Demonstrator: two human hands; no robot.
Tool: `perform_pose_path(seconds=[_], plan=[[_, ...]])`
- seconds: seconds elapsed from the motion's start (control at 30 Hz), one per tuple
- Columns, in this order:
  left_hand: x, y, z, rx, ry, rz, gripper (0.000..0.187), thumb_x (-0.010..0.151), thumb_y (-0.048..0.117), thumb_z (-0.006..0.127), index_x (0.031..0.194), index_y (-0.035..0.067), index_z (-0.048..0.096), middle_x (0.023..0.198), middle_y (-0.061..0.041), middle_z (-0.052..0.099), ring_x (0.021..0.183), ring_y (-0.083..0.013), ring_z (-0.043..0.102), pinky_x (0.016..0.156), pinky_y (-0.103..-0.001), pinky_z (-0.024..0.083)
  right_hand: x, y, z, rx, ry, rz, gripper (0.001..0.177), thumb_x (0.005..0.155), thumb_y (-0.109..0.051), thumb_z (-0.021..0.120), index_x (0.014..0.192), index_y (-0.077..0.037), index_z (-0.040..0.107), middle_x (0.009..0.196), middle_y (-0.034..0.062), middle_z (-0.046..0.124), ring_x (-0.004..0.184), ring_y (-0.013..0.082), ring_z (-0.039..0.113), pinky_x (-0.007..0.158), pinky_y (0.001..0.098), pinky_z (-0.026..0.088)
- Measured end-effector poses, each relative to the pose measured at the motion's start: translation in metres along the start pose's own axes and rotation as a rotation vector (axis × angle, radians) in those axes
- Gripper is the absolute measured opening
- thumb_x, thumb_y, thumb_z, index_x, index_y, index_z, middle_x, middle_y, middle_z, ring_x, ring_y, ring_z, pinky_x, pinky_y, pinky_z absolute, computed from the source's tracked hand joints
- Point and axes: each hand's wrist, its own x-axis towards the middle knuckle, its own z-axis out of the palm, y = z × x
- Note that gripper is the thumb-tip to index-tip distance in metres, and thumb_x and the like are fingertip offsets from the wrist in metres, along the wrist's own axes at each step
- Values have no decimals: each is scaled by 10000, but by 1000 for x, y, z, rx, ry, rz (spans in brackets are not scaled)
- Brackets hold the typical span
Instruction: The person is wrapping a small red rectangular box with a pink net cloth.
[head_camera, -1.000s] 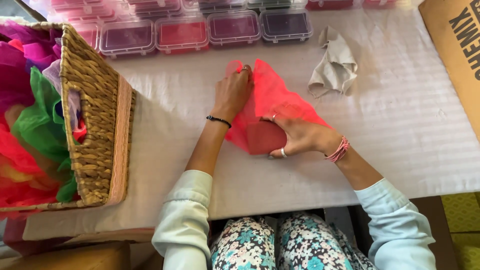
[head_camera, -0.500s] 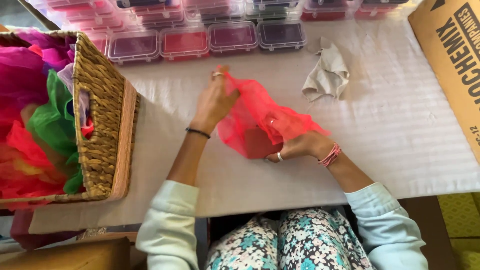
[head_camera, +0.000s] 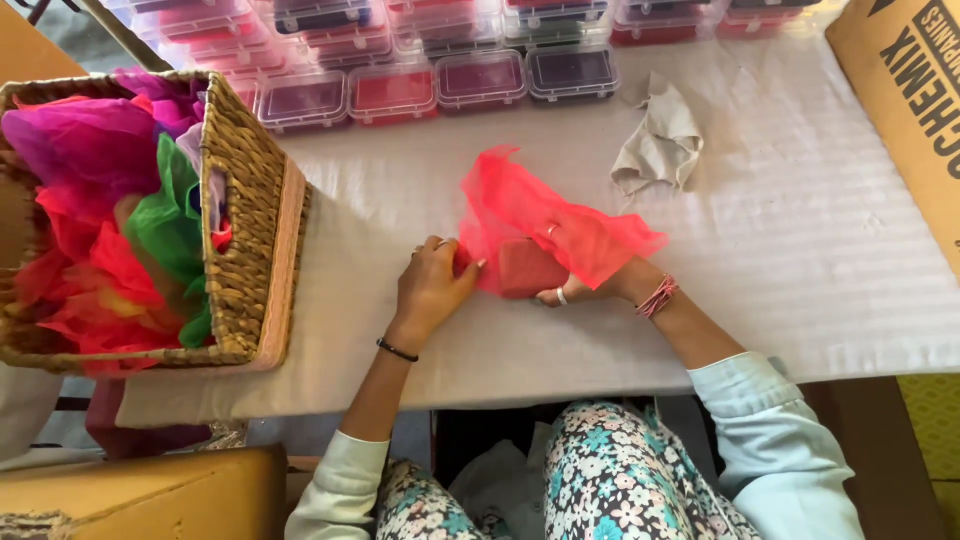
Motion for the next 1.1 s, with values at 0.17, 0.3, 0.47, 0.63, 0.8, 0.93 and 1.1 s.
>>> perform_pose_path(seconds=[0.17,0.3,0.47,0.63,0.8,0.93,1.1], plan=[[2,-7,-13,-706,-262,-220,186,966,287,666,937,104,692,874,-124,710,682,-214,679,595,-374,532,-5,4,7,-54,25,4,780,564,-501,928,1072,-6,604,1114,168,567,1062,372,576,891,478,495],[1,-23,-18,-1157,-258,-215,192,955,135,650,863,59,499,826,-90,754,755,-185,778,560,-319,584,-2,0,2,-9,3,11,761,566,-491,925,1052,-3,602,1107,173,550,1074,369,566,892,477,491],[-12,-15,-38,-909,39,-447,162,901,71,650,950,96,498,813,-131,700,719,-280,729,580,-399,578,-3,7,8,37,-36,41,800,575,-501,927,1104,5,602,1168,183,547,1125,381,555,933,480,485],[-34,50,-35,-108,409,289,132,974,119,671,1092,77,629,1050,-139,694,993,-351,660,889,-446,529,-4,20,20,3,7,-16,890,591,-530,927,1229,-8,593,1280,187,537,1236,417,512,1041,502,435],[-14,74,-10,-8,211,525,341,869,228,705,1155,65,614,1176,-156,646,1104,-355,624,993,-476,470,-10,21,13,73,15,38,891,617,-516,902,1278,-14,579,1356,194,518,1291,411,490,1048,475,426],[12,59,-3,-33,-69,556,537,892,400,760,1250,39,588,1229,-145,606,1162,-362,590,1057,-491,423,-14,36,-5,269,144,-1,779,828,-445,807,1399,12,536,1420,198,550,1344,353,487,1090,463,390],[13,64,-10,-13,-134,579,859,716,542,846,1325,4,566,1235,-167,564,1158,-381,559,1034,-508,413,-17,84,-7,540,175,334,528,959,-381,715,1329,-18,613,1271,123,680,1196,225,606,1027,377,479]])
